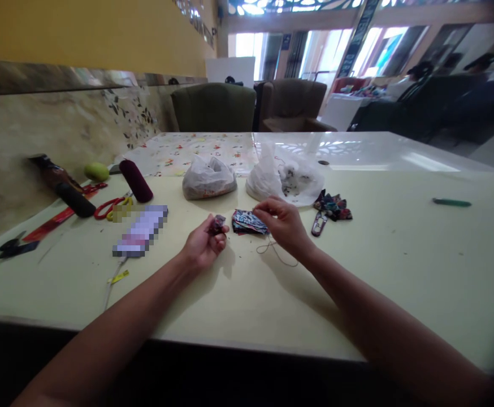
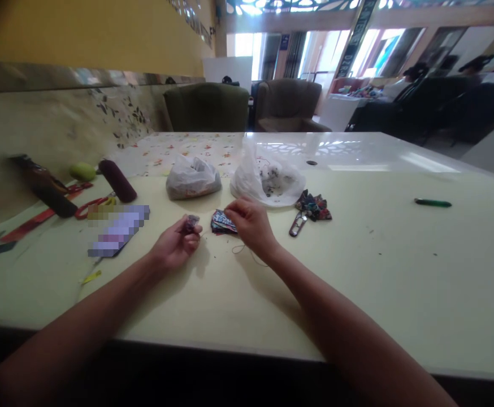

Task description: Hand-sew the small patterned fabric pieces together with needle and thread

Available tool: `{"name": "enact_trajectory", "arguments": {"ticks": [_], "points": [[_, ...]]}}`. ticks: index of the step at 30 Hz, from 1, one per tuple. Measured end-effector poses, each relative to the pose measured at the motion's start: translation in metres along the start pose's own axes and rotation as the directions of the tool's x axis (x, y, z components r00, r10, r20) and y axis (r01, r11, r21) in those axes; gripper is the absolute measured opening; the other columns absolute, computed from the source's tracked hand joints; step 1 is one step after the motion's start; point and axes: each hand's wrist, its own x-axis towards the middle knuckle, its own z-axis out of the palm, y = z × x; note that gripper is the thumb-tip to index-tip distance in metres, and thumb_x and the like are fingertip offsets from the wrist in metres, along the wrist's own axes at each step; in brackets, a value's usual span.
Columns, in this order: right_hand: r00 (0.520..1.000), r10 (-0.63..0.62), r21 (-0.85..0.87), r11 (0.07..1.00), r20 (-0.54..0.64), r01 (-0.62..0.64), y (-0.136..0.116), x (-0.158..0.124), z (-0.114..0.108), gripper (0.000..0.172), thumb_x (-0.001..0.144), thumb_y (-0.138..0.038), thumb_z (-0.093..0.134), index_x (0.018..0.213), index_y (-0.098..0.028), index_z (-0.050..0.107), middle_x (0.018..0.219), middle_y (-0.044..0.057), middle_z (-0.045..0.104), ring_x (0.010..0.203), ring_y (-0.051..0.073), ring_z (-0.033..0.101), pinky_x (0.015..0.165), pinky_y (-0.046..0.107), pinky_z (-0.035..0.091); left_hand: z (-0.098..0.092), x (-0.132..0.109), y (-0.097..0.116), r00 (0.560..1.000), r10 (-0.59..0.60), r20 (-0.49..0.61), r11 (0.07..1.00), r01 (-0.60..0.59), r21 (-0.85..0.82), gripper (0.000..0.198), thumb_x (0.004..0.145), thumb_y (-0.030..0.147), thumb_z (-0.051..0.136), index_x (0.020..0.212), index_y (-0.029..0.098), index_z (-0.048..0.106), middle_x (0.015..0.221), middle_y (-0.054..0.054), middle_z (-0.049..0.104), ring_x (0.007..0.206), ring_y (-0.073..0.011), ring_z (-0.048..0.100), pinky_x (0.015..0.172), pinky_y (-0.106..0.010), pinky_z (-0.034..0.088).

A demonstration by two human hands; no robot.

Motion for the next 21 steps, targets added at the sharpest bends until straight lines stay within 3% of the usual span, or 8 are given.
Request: {"name": "enact_trajectory", "arguments": {"ticks": [4,10,14,21], "points": [[0.972,-0.183,-0.082,0.977,0.144,0.196,-0.017,-0.014,0.014,0.014,0.09,-0.019,0.059,0.079,-0.017,0.068,0.08,0.004,0.057,0.076,0.014,0.055,0.07,0.027,0.044,0.0,-0.001,-0.009,0.995,-0.044,0.084,0.997,0.039,0.059,0.04,0.103,0.032,0.033,0.076,0.012,0.053,0.062,-0.002,0.053,0.037,-0.0019,0.033,0.033,-0.01,0.028],[0.909,-0.328,-0.233,0.892,0.257,0.387,-0.014,-0.021,0.022,0.019,0.093,-0.018,0.055,0.079,-0.017,0.067,0.082,0.006,0.058,0.08,0.017,0.053,0.073,0.029,0.043,-0.003,0.001,-0.02,0.986,-0.121,0.115,0.988,0.108,0.112,0.038,0.102,0.033,0.036,0.075,0.012,0.052,0.059,0.0,0.048,0.037,-0.0022,0.031,0.032,-0.011,0.024],[0.895,-0.324,-0.296,0.861,0.307,0.413,-0.01,-0.02,0.023,0.019,0.094,-0.016,0.053,0.083,-0.017,0.069,0.082,0.007,0.06,0.081,0.018,0.053,0.075,0.03,0.043,-0.004,0.001,-0.024,0.977,-0.159,0.143,0.98,0.138,0.142,0.036,0.102,0.033,0.037,0.075,0.013,0.051,0.059,0.001,0.047,0.036,-0.0018,0.03,0.032,-0.011,0.023],[0.918,-0.307,-0.223,0.904,0.251,0.364,-0.01,-0.021,0.022,0.013,0.092,-0.013,0.056,0.092,-0.018,0.068,0.087,0.006,0.062,0.083,0.017,0.057,0.075,0.027,0.044,-0.007,0.002,-0.025,0.967,-0.177,0.182,0.976,0.149,0.158,0.036,0.102,0.033,0.036,0.075,0.014,0.048,0.059,0.002,0.044,0.036,-0.001,0.028,0.031,-0.01,0.021]]}}
